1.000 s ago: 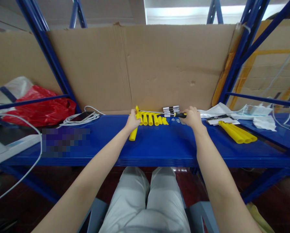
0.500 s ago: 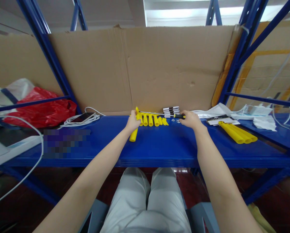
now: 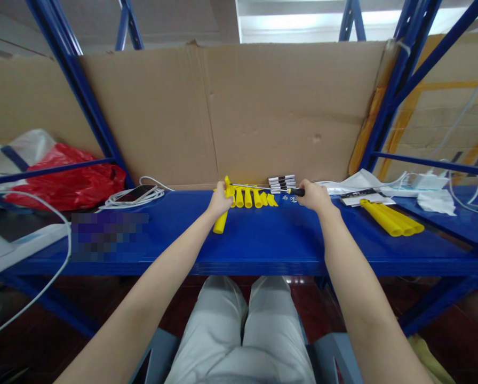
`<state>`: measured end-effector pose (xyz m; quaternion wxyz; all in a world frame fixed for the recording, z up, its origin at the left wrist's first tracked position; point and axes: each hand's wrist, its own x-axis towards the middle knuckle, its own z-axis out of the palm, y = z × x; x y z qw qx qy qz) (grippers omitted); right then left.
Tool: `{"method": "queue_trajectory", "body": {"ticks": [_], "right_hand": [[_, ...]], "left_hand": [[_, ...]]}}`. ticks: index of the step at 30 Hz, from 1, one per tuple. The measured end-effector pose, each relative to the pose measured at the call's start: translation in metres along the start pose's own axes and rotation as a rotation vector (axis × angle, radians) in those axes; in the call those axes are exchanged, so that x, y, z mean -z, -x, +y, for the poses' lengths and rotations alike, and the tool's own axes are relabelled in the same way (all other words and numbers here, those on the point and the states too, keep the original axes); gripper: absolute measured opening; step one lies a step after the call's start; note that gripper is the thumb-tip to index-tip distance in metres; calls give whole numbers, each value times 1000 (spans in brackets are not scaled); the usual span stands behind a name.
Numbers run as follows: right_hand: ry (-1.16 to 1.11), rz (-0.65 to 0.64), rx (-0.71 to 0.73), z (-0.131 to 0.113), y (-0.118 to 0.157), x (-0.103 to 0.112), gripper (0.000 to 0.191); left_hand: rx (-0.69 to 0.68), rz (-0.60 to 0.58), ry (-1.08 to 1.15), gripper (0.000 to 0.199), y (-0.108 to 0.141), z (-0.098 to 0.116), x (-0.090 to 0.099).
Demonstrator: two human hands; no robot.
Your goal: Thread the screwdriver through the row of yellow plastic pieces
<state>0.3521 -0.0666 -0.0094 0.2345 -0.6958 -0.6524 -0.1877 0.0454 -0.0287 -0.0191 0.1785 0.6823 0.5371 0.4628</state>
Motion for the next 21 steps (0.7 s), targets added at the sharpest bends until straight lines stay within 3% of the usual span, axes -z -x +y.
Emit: {"method": "queue_trajectory", "body": {"ticks": [10,16,21], "right_hand": [[21,57,77,2,-1,-3,20],[13,-45,9,-1,0,-1,24],[-3,-76,53,-1,0,-1,22]], "left_hand": [[-8,25,20,49,-3,-3,-3],[-3,18,16,49,-1,-1,-2],[5,20,-5,47,0,2,0]]}}
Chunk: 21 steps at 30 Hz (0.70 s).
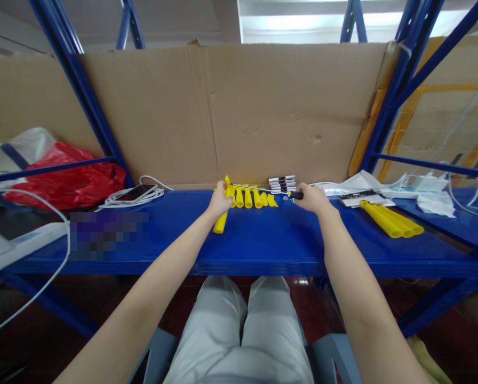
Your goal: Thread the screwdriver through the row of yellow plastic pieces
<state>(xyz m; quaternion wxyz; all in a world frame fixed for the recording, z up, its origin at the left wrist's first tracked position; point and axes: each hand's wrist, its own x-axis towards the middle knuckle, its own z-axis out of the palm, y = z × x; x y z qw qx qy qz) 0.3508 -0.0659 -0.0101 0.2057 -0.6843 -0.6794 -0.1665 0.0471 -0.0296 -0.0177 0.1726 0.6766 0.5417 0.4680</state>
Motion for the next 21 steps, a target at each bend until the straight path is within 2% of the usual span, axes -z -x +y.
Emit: {"method": "queue_trajectory", "body": {"ticks": [4,13,21], "right_hand": [[-33,-6,7,0,-2,0,22],[-42,84,-6,2,-1,-1,24],[-38,19,27,5,-3,-5,23]], "left_hand": [[10,10,1,47,1,2,2],[-4,4,-4,47,3,3,3],[2,6,-3,48,5,5,5]]}}
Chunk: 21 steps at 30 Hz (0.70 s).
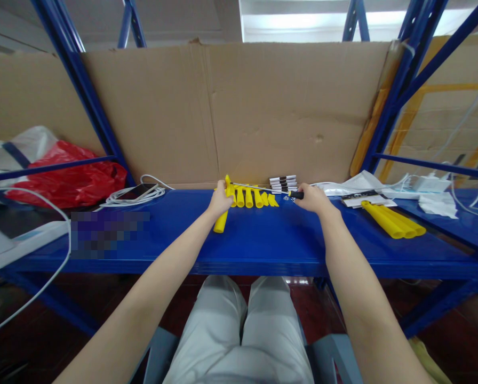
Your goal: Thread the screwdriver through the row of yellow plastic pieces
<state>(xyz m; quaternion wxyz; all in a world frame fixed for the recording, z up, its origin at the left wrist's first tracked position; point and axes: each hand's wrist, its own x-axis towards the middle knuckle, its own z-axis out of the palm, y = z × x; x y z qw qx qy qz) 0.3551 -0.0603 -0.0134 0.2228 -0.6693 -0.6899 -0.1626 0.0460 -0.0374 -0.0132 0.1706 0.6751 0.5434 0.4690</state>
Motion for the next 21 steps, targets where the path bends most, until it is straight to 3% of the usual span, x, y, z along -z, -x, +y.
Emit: {"method": "queue_trajectory", "body": {"ticks": [13,21], "right_hand": [[-31,34,-6,2,-1,0,19],[-41,-46,-30,-2,0,1,24]], "left_hand": [[-3,-3,30,48,-1,-3,-3],[-18,-2,33,52,-4,-6,-4]]}}
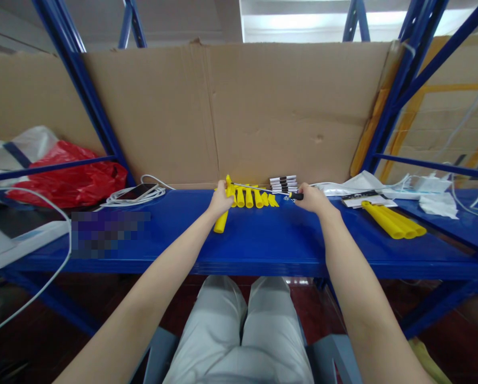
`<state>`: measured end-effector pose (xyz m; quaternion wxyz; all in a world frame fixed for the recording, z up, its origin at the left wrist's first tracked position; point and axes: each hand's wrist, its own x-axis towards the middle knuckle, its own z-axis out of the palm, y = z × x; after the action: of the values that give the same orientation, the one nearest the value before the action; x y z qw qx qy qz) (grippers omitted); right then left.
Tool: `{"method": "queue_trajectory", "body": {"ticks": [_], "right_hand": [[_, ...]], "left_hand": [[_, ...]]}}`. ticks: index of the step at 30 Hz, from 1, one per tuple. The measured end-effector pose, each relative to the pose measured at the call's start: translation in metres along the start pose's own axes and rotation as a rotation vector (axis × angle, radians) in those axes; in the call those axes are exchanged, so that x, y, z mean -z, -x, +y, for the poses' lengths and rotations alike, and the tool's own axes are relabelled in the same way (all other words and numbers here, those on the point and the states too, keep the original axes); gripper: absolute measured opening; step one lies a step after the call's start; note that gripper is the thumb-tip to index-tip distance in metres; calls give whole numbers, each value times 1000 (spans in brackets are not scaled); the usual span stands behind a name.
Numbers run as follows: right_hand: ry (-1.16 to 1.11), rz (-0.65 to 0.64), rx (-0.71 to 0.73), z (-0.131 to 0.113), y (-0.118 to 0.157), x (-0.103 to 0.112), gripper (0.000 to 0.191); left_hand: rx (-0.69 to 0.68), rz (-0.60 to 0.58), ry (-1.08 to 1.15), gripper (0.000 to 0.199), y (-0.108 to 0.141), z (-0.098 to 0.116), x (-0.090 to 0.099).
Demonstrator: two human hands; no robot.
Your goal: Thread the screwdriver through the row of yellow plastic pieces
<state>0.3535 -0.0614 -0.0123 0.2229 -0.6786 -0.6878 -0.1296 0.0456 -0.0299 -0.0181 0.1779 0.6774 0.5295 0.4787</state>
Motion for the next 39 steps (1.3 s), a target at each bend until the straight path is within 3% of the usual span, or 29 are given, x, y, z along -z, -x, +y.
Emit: {"method": "queue_trajectory", "body": {"ticks": [5,10,16,26,34,39], "right_hand": [[17,-60,9,-3,0,2,23],[53,-1,16,-2,0,4,16],[65,41,-42,-2,0,4,20],[19,-159,-104,-12,3,8,32],[32,-46,-27,-5,0,4,19],[-19,16,-25,-2,0,3,22]], "left_hand": [[2,9,-9,50,1,0,0],[15,3,-39,46,1,2,1],[-2,7,-19,47,0,0,-2],[-5,-1,-13,45,0,1,-1],[-2,-6,10,45,0,1,-1],[-8,-3,17,45,0,2,0]]}}
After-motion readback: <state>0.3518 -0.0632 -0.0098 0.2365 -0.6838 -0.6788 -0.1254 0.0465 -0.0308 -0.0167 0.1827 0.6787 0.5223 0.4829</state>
